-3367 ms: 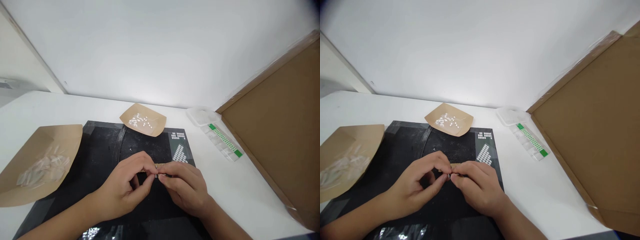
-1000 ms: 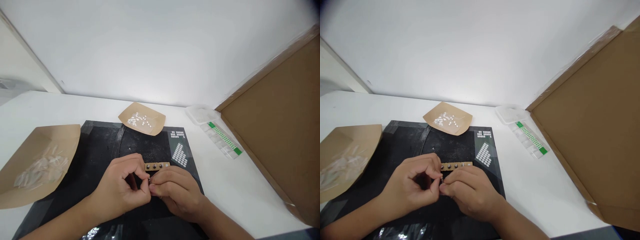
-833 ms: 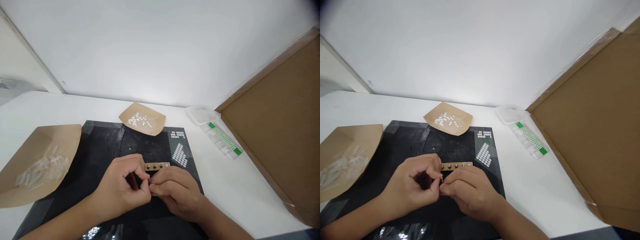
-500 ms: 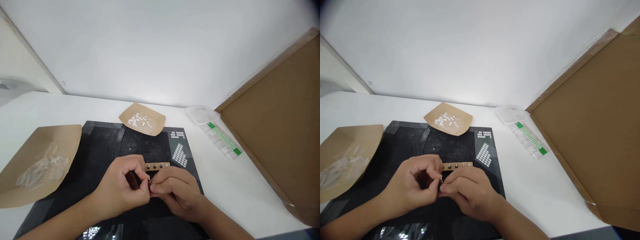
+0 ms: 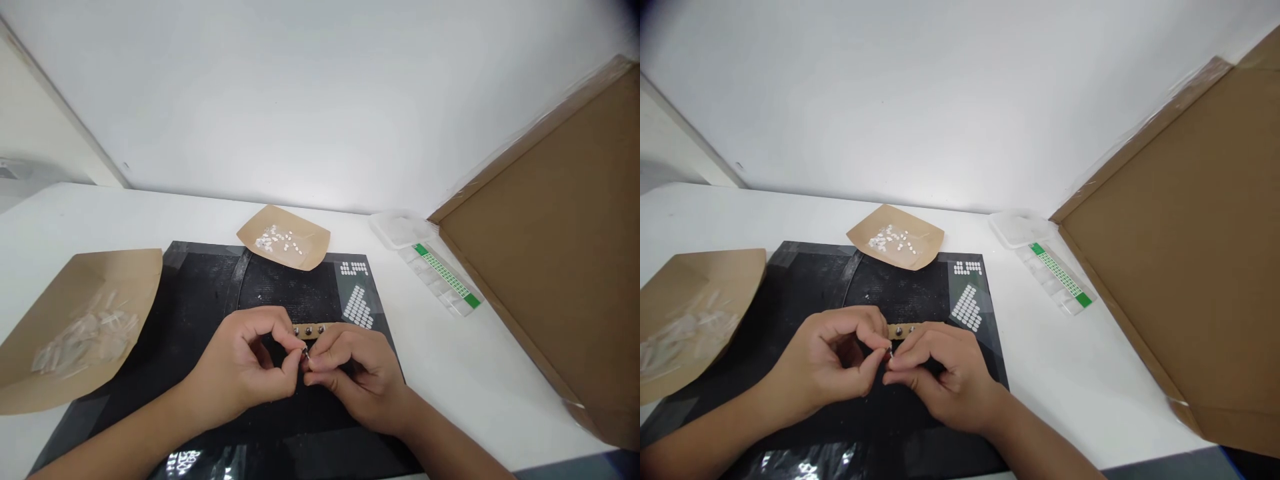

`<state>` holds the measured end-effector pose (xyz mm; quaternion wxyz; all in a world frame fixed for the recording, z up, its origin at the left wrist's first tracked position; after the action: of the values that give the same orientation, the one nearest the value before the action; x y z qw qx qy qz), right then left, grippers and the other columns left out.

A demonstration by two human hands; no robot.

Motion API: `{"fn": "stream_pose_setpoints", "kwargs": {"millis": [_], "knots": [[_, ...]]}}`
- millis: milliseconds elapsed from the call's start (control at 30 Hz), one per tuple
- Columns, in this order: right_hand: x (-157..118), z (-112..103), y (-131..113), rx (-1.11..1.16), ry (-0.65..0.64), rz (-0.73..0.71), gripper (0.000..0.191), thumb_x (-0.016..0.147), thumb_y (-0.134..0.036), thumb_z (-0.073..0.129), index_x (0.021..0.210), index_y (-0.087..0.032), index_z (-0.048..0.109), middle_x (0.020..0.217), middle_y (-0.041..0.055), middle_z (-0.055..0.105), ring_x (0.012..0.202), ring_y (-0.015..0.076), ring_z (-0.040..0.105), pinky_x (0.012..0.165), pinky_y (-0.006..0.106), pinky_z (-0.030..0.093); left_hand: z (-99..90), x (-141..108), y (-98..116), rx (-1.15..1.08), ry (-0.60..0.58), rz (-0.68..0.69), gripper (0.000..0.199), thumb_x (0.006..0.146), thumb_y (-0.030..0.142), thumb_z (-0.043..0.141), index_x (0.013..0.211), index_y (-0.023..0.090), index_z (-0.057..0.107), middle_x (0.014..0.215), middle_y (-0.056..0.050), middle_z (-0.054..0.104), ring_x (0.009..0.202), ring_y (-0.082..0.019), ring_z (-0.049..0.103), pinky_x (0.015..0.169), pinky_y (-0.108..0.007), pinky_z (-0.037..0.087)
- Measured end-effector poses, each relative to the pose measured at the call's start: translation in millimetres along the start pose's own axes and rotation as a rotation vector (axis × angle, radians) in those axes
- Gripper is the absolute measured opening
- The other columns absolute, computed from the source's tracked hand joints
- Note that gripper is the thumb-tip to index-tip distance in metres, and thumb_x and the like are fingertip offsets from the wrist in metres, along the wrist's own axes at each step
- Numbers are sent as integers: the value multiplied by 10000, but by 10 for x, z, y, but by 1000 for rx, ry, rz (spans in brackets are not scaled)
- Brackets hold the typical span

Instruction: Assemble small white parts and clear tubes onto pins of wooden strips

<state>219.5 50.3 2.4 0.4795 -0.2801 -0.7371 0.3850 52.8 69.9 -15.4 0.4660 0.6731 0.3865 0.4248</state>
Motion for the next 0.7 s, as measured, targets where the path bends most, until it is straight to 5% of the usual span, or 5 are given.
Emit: {"fn": "stream_pose_setpoints", "kwargs": {"millis": [367, 700], "knots": [[1, 36, -6, -75, -41, -19, 115, 893, -132, 822, 915, -189, 724, 877, 26, 777, 818, 129, 758, 792, 237, 609, -5, -28, 88, 142, 69, 74, 148, 714, 78, 677, 655, 180, 587, 633, 17, 598, 528, -103, 570, 422, -166, 402], [6, 48, 10, -76, -58, -18, 93, 914, -141, 801, 927, -190, 723, 886, 30, 778, 819, 132, 761, 793, 241, 612, 11, -25, 39, 97, 66, -17, 138, 742, 106, 658, 641, 177, 595, 633, 20, 588, 535, -95, 540, 461, -186, 411]]}}
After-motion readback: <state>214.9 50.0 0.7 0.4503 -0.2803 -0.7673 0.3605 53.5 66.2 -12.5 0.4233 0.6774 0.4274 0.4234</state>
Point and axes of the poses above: each hand's wrist, its own x-axis towards the middle knuckle, its own z-axis out of the palm, y = z × x, the point moved 6 cm from there along x, towards the middle knuckle
